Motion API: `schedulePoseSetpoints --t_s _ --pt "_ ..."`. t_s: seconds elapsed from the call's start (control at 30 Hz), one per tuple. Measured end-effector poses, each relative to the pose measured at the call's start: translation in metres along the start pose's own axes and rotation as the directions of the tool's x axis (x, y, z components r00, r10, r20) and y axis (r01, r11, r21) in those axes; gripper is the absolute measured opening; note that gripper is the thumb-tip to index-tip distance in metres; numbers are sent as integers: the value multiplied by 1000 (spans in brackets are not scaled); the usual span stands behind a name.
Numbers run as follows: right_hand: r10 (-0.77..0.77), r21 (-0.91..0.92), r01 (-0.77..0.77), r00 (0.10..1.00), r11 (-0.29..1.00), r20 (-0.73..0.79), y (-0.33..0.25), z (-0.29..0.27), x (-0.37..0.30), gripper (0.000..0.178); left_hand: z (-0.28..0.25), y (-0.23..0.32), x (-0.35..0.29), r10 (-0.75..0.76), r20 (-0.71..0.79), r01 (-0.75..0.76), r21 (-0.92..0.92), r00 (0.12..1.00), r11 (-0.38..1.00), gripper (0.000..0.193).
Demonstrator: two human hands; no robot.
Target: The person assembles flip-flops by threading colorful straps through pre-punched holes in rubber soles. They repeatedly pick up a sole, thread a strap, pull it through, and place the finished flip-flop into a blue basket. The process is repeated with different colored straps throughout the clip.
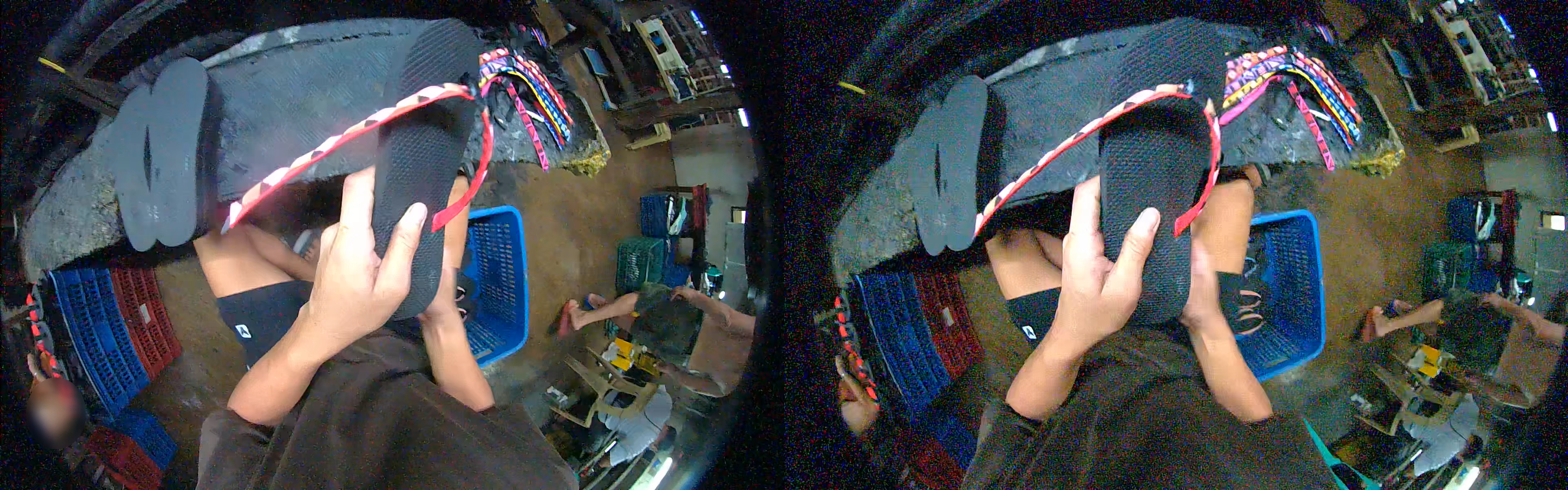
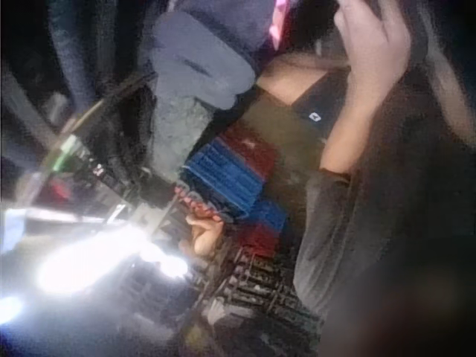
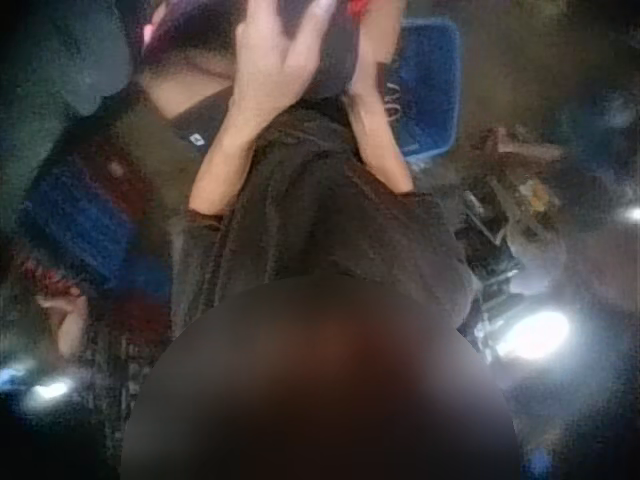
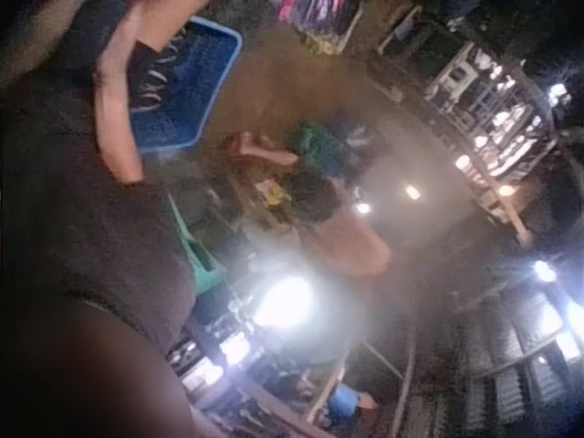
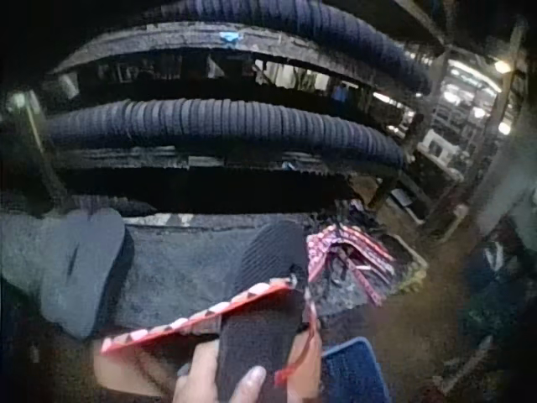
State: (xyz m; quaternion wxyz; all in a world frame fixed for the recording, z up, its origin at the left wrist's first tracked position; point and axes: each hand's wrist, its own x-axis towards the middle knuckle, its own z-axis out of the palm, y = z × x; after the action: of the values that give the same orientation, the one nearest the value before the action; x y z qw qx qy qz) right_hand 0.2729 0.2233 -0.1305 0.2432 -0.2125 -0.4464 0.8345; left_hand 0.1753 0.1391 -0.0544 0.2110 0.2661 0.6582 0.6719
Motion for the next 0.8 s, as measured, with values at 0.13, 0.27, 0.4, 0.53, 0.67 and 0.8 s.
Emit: schedulePoseSetpoints --t_s 0.13,0.27,0.4,0.53,0.67,0.8 --pt "-141 -381 141 990 914 27 -40 8 13 25 -14 -5 8 -40 90 18 234 995 972 42" --pt "-159 -525 61 977 849 -144 -58 14 16 17 -46 26 35 -8 -51 40 667 999 744 26" --pt "-83 -534 28 993 845 -79 -60 12 17 20 -67 42 73 -23 265 -199 775 964 600 22" --pt "-107 -523 -16 973 852 -204 -68 9 30 18 -67 24 34 -223 326 308 -236 919 922 11" --pt "-98 -356 65 992 932 -75 -76 14 26 18 -53 -15 15 -128 233 213 -391 964 895 18" --pt "-75 -273 70 997 960 -7 -76 23 35 19 -44 -35 15 -46 19 50 -482 999 875 20"
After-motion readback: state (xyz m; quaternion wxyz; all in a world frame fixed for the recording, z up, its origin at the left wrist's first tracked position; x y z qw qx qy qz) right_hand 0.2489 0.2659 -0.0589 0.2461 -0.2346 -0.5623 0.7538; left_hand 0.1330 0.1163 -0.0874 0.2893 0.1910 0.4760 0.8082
